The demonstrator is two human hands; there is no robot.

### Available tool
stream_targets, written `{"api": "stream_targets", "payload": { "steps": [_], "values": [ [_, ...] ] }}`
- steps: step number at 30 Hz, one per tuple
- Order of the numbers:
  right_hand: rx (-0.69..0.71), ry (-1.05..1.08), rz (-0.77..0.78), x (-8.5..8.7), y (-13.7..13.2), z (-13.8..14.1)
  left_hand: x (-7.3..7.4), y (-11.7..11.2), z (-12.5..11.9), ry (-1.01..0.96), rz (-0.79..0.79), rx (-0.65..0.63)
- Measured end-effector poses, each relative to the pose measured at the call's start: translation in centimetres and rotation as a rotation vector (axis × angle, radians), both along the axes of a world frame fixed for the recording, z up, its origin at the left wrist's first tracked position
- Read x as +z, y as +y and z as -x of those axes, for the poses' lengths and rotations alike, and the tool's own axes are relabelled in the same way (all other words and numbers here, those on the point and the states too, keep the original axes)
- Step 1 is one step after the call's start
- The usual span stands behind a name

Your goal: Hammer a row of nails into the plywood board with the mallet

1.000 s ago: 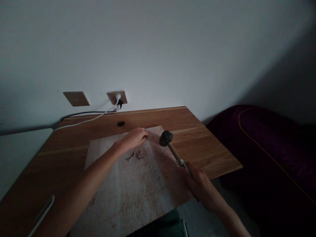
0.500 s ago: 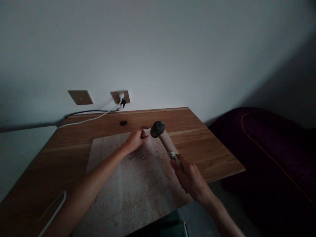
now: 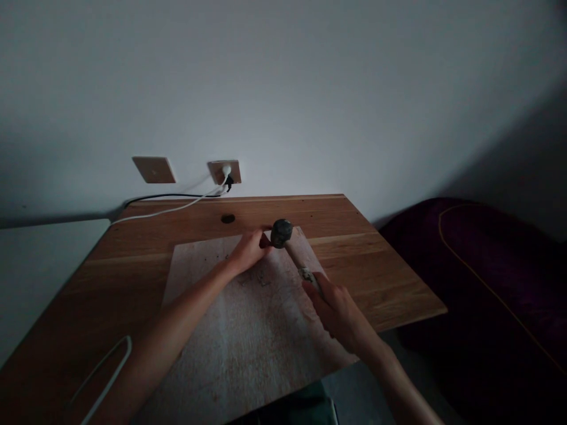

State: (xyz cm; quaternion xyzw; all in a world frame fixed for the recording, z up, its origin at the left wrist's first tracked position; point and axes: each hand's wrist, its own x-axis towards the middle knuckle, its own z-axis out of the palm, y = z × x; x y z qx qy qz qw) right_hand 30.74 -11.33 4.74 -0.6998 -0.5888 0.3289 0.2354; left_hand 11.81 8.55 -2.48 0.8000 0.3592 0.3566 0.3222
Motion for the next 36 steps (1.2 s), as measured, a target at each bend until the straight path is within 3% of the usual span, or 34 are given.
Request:
{"api": "stream_targets", "payload": {
  "steps": [7,11,15,17,20,23,26,29,36],
  "values": [
    [0.041,-0.018,-0.040,-0.1,0.0,-0.1,0.3,-0.2,-0.2,0.054,-0.005,0.023],
    [-0.001,0.024,-0.028,-0.1,-1.6,-1.2,1.1,-0.4,0.4,0.091,-0.025,-0.010],
    [-0.019,0.034,-0.051,-0.8,-4.4,-2.9,3.4,-2.4,2.7,0.243,-0.262,-0.141],
    [-0.020,0.024,-0.052,-1.3,-5.4,-3.5,4.6,-4.5,3.9,0.387,-0.394,-0.307],
    [-0.024,0.027,-0.061,-2.0,-6.0,-3.9,5.7,-8.2,4.6,0.595,-0.610,-0.436],
    [-0.036,0.046,-0.049,-2.2,-5.9,-3.7,5.6,-10.7,4.2,0.759,-0.797,-0.401],
    [-0.031,0.047,-0.003,-2.0,-5.8,-3.6,5.2,-11.1,3.6,0.811,-0.899,-0.354],
    [-0.043,0.018,-0.016,-2.2,-5.9,-3.7,5.1,-10.3,3.5,0.748,-0.852,-0.380],
    [-0.049,0.043,0.028,-2.7,-6.0,-3.8,5.0,-7.2,3.7,0.557,-0.510,-0.405]
  ]
}}
